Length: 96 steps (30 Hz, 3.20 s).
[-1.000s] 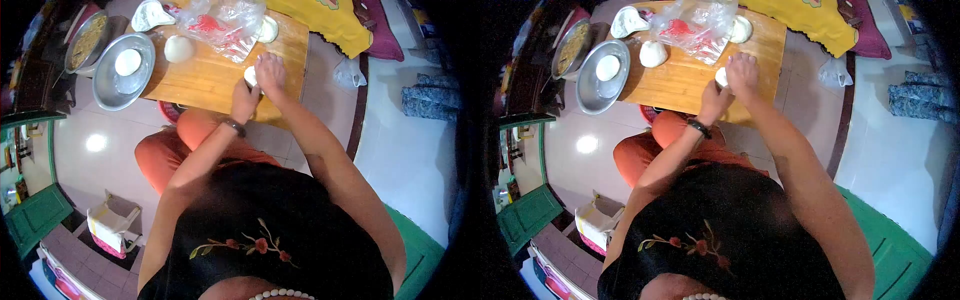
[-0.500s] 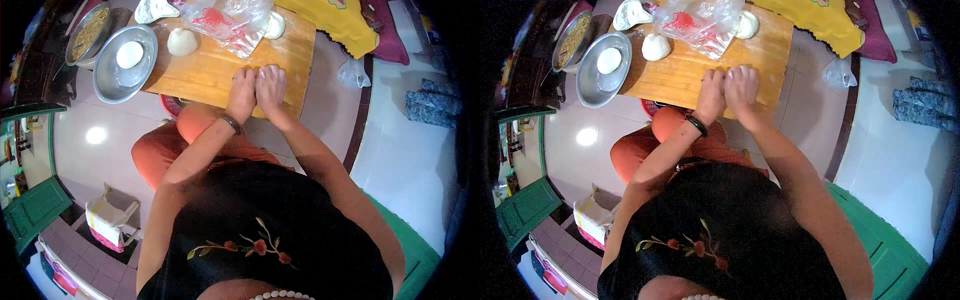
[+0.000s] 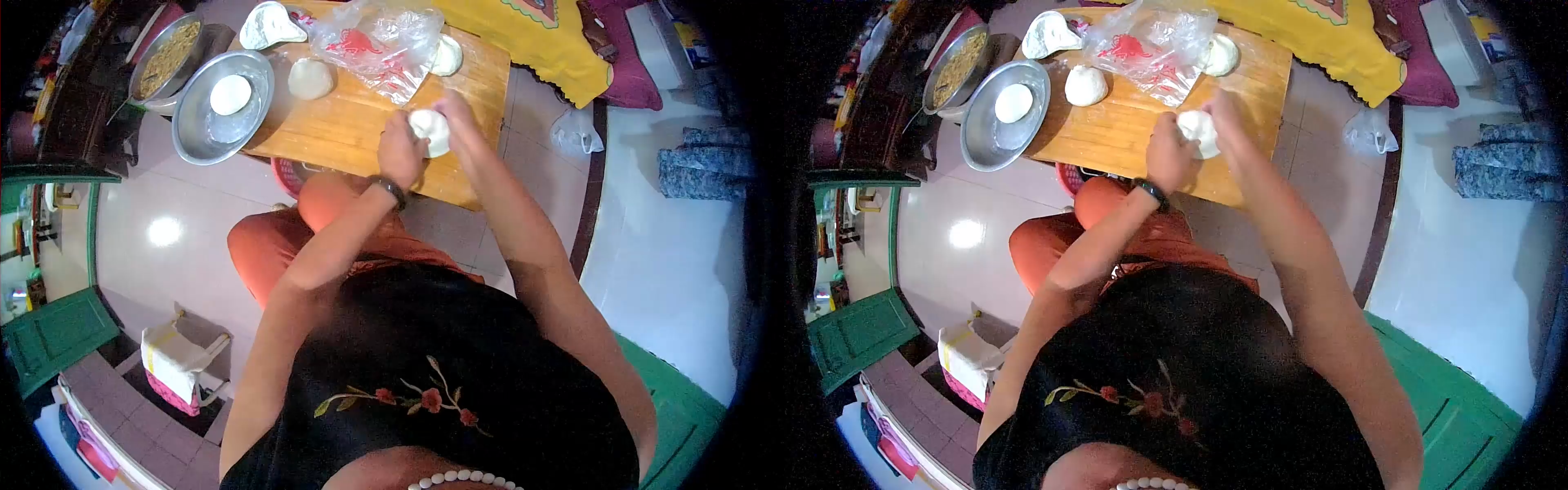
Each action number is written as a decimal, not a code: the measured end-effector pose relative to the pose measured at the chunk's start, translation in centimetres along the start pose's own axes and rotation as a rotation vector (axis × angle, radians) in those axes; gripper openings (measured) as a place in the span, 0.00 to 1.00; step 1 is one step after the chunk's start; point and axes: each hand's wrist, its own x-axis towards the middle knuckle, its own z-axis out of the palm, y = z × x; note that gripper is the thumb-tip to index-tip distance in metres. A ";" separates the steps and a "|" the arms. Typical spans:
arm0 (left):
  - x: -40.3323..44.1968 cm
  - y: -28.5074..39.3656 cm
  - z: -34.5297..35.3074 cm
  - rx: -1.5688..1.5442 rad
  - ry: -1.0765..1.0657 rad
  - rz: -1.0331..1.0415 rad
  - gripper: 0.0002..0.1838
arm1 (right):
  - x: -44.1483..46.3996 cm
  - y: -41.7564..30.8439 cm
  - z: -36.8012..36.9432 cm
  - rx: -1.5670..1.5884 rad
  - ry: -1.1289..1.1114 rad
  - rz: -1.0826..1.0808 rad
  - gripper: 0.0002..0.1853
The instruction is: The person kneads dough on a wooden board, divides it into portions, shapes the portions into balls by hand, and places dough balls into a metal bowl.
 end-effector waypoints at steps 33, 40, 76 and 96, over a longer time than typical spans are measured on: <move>1.9 -0.5 0.0 -0.036 -0.082 0.164 0.26 | -6.0 0.3 1.5 -0.952 0.371 -0.915 0.12; 1.5 -4.7 0.3 -0.316 -0.132 -0.273 0.17 | -1.2 -1.3 3.5 -1.236 0.435 -0.648 0.17; -2.1 1.4 -0.9 0.015 -0.195 0.261 0.21 | -6.1 3.1 -3.2 -0.446 0.178 -0.485 0.18; 0.2 0.7 0.0 -0.166 0.047 0.125 0.20 | -0.4 -0.4 -1.2 -0.017 -0.031 -0.090 0.17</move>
